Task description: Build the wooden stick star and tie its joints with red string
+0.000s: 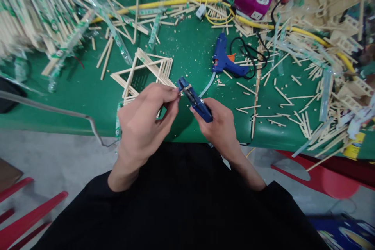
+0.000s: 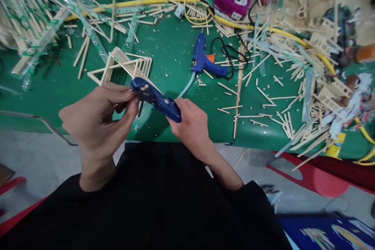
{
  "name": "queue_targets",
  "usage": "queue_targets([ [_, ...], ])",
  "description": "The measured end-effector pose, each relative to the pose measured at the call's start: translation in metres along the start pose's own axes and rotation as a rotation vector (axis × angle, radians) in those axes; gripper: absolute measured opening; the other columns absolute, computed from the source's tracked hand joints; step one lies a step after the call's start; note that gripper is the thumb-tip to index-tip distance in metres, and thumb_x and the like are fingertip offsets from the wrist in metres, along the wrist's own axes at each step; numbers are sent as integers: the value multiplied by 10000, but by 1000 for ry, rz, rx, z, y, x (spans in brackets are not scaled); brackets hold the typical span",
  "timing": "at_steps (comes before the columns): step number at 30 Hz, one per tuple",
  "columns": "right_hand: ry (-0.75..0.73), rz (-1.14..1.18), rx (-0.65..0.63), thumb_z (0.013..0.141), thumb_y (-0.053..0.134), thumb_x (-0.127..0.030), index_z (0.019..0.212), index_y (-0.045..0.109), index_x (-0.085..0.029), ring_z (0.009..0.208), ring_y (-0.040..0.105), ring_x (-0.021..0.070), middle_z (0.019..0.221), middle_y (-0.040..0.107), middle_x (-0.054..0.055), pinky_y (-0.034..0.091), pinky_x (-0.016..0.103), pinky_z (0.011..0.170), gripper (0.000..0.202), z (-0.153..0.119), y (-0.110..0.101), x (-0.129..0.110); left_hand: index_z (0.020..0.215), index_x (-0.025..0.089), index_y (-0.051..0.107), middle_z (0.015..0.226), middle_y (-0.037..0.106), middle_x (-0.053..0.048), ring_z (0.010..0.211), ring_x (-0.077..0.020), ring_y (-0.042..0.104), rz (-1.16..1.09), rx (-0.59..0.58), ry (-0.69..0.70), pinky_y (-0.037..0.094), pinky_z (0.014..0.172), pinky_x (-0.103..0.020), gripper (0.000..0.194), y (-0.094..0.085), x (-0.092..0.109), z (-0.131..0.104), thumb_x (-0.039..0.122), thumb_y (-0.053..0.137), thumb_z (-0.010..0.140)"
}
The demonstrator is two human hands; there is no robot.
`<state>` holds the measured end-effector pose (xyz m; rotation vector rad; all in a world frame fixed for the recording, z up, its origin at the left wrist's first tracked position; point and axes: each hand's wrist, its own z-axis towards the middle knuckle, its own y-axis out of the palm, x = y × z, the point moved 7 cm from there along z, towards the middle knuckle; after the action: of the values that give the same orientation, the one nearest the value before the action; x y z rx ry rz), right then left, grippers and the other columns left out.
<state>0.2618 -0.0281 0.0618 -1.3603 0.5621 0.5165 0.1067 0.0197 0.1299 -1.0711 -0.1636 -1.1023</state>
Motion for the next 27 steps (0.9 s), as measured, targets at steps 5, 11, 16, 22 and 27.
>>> queue_targets([
  [5, 30, -6, 54, 916, 622, -324, 712, 554, -210, 506, 440, 103, 567, 543, -36, 304, 245, 542, 243, 1, 4, 13, 903, 219, 618, 744, 684, 53, 635, -72, 650, 88, -77, -46, 518, 583, -182, 88, 10, -1, 8, 154, 660, 944],
  [11, -11, -57, 135, 867, 640, -282, 720, 549, -214, 507, 484, 109, 573, 574, -36, 290, 251, 515, 186, 1, 1, 15, 837, 208, 604, 715, 674, 39, 592, -61, 600, 119, -93, -33, 446, 524, -174, 137, 18, 4, 17, 160, 632, 963],
  [16, -6, -54, 165, 868, 623, -290, 715, 514, -217, 566, 522, 120, 645, 622, -10, 329, 259, 547, 201, -1, 3, 19, 804, 190, 595, 686, 639, 24, 563, -61, 550, 122, -120, -1, 417, 499, -176, 162, 21, 5, 22, 138, 616, 956],
  [22, 93, -40, 111, 883, 505, -289, 674, 423, -229, 526, 430, 113, 597, 552, -10, 300, 271, 537, 233, 1, 11, 28, 838, 188, 581, 738, 661, 12, 620, -72, 602, 86, -156, 11, 475, 566, -170, 140, 24, 3, 24, 111, 609, 951],
  [27, 116, -32, 75, 867, 493, -286, 665, 399, -233, 520, 399, 110, 574, 508, -20, 300, 272, 544, 228, 8, 17, 33, 812, 196, 575, 711, 635, 24, 586, -64, 560, 71, -162, -10, 418, 513, -179, 167, 31, -10, 29, 95, 619, 939],
])
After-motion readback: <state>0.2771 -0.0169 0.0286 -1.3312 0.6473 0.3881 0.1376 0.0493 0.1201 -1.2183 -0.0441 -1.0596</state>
